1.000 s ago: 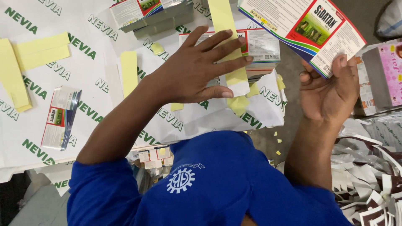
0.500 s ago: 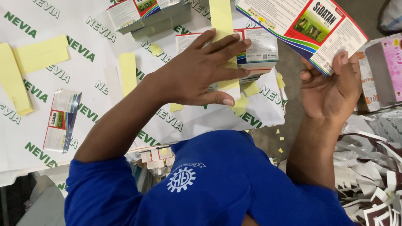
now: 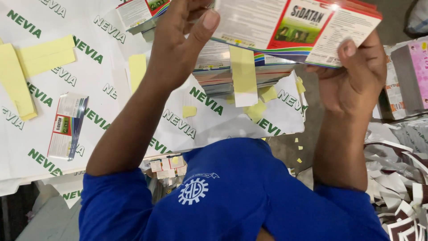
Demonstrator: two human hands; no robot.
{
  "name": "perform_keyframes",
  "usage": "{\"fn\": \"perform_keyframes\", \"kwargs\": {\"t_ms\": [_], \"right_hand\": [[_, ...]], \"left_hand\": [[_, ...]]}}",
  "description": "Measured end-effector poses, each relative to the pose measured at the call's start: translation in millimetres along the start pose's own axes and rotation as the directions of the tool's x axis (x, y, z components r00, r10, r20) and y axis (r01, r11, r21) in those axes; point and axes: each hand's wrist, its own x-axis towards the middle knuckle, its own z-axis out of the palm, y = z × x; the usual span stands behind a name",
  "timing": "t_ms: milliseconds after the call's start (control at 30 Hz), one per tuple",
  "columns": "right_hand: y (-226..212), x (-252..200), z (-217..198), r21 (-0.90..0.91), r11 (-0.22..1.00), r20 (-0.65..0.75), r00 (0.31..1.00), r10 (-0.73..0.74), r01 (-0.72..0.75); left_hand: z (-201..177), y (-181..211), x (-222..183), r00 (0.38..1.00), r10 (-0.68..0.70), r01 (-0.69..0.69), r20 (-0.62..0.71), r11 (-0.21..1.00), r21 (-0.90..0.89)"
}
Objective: The recorder bundles stacks of printed cards using paper strips.
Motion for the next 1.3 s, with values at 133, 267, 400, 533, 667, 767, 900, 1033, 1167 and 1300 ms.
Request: {"fn": "perform_keyframes", "kwargs": {"t_ms": [133, 267, 400, 533, 667, 767, 900, 1033, 1167, 1300], "right_hand": [[-1.3, 14.6, 17.7, -0.151, 0.986, 0.212, 0.977, -0.038, 0.071], [10.1, 27.6, 8.2, -0.316, 0.938, 0.316, 0.948, -0.037, 0.142], [15.3, 27.5, 14.1, -0.464, 0.868, 0.351, 0.936, -0.002, 0.176], [8.3, 18.9, 35.2, -0.631, 0.629, 0.459, 0.872, -0.169, 0.454], [3.4, 14.2, 27.2, -0.768, 0.229, 0.549, 0.799, -0.246, 0.598], [11.6, 8.5, 19.1, -0.802, 0.269, 0.475, 0.843, -0.252, 0.533], [14.4, -0.8, 35.6, -0.782, 0.465, 0.353, 0.91, -0.216, 0.414], [17.7, -4.6, 46.5, -0.824, 0.424, 0.318, 0.926, -0.205, 0.377], [20.3, -3.2, 42.3, -0.846, 0.382, 0.297, 0.924, -0.242, 0.372], [21.0, -2.8, 34.5, -0.876, 0.308, 0.315, 0.924, -0.216, 0.37]], "left_hand": [[-9.1, -1.8, 1.3, 0.973, 0.016, 0.123, 0.23, 0.808, -0.576], [-12.0, -11.5, -16.9, 0.99, -0.018, 0.07, 0.137, 0.92, -0.385], [-7.8, -16.3, -34.1, 1.0, 0.001, 0.006, 0.03, 0.971, -0.239], [-3.0, -6.4, -39.4, 0.999, 0.027, -0.03, -0.035, 0.996, -0.084], [-2.9, -15.0, -48.5, 0.983, 0.17, -0.164, -0.071, 0.983, 0.082], [2.5, -11.2, -51.4, 0.968, 0.247, -0.213, -0.049, 0.906, 0.366], [17.3, -5.6, -60.8, 0.981, 0.137, -0.106, -0.135, 0.97, 0.217], [25.1, -4.5, -64.5, 0.987, 0.079, -0.035, -0.141, 0.957, 0.289], [25.0, -1.7, -62.5, 0.982, -0.018, 0.081, -0.189, 0.94, 0.332], [26.5, -2.4, -65.1, 0.974, 0.018, 0.07, -0.228, 0.925, 0.374]]}}
